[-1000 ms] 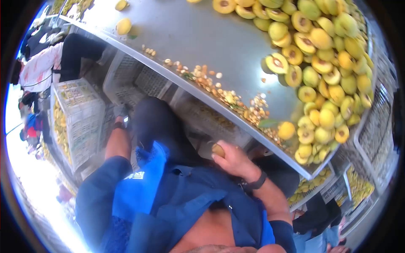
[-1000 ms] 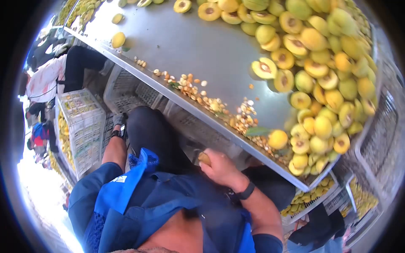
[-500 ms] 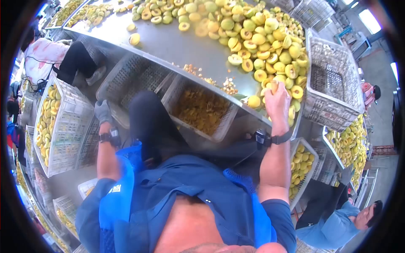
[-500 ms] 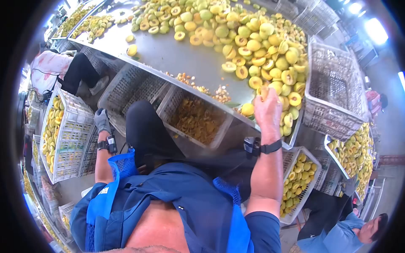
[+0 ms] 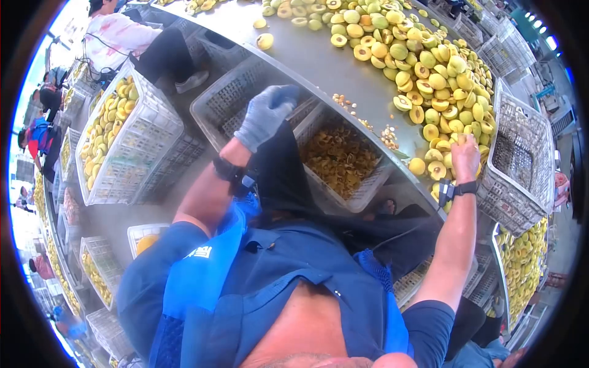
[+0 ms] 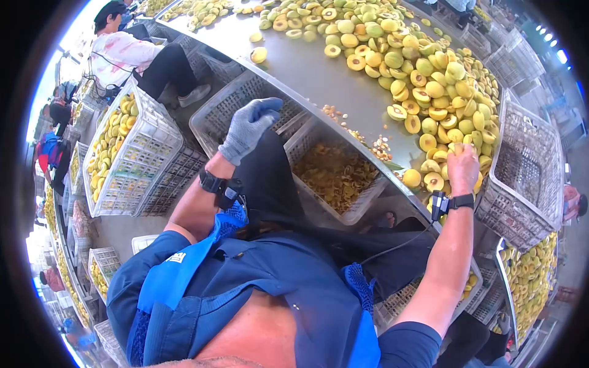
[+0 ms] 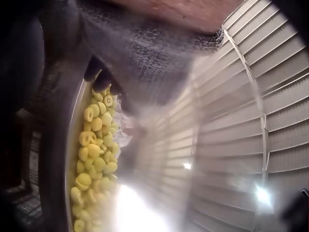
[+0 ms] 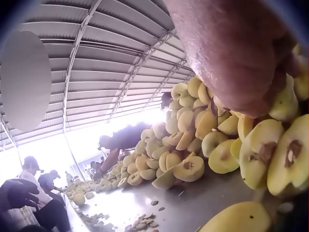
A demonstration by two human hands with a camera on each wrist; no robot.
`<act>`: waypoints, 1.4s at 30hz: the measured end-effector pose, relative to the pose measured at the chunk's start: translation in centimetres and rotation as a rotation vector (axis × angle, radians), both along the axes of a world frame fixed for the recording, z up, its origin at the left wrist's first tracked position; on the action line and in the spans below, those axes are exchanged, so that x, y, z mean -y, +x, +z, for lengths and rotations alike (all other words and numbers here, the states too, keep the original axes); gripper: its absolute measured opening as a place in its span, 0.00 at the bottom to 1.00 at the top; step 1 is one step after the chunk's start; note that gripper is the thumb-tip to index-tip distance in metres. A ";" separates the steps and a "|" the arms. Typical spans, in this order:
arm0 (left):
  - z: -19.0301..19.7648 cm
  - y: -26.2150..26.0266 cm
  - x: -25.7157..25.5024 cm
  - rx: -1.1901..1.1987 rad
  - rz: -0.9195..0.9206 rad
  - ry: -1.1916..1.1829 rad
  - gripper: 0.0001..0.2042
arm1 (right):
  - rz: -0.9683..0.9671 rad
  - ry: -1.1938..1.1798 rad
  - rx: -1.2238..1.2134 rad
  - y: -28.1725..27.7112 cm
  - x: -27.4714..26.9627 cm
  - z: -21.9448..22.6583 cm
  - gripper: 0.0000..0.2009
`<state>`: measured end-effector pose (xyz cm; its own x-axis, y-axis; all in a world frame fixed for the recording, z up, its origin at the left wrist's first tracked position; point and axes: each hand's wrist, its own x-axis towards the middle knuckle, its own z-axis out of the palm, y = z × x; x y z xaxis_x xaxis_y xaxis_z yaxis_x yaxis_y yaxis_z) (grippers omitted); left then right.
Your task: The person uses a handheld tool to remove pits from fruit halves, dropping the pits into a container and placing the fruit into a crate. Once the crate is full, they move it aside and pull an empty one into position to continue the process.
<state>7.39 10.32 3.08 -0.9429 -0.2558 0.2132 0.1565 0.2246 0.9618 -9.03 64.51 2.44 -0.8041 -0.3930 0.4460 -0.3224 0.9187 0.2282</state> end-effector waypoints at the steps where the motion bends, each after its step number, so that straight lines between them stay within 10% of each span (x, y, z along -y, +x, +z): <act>1: 0.8 0.7 -1.0 0.052 -0.069 0.005 0.17 | -0.169 -0.265 0.122 2.1 3.1 3.3 0.14; 3: -0.9 0.6 -2.5 0.040 -0.213 0.072 0.17 | -0.193 -0.810 0.396 5.0 7.2 6.4 0.11; 5: 0.6 0.9 -5.4 0.165 -0.347 0.099 0.21 | 0.423 0.096 -0.054 5.2 7.3 2.3 0.10; 7: 1.6 0.5 -7.3 0.139 -0.422 0.118 0.23 | 0.072 -1.218 0.901 12.8 18.7 8.0 0.08; 10: 1.8 -0.3 -7.8 0.233 -0.477 -0.035 0.26 | 0.125 -1.349 1.263 14.6 22.9 7.2 0.06; 13: 2.0 -0.7 -7.4 0.298 -0.718 0.467 0.27 | 0.206 -1.307 1.271 14.5 23.8 5.3 0.07; 16: 1.5 -0.5 -8.2 0.323 -0.736 0.243 0.26 | 0.231 -1.276 1.295 14.2 23.7 4.5 0.08; 21: 0.8 -1.2 -9.2 0.502 -0.541 0.519 0.23 | 0.105 -1.704 1.292 13.1 22.1 1.0 0.09; 33: -1.8 -4.4 -11.8 0.333 -0.463 0.582 0.24 | 0.206 -1.030 0.606 14.9 22.4 -0.3 0.16; 39: -1.6 -4.7 -11.8 0.334 -0.413 0.405 0.23 | 0.103 -1.085 0.795 14.2 22.8 0.4 0.15; 42: -2.2 -5.1 -11.6 0.395 -0.386 0.724 0.18 | 0.116 -1.316 1.017 13.7 22.6 -1.2 0.15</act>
<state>2.29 21.90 0.88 -0.9610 0.1475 -0.2337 -0.2758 -0.4548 0.8468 4.68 41.94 1.26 -0.9498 -0.2729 -0.1531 0.0795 0.2628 -0.9616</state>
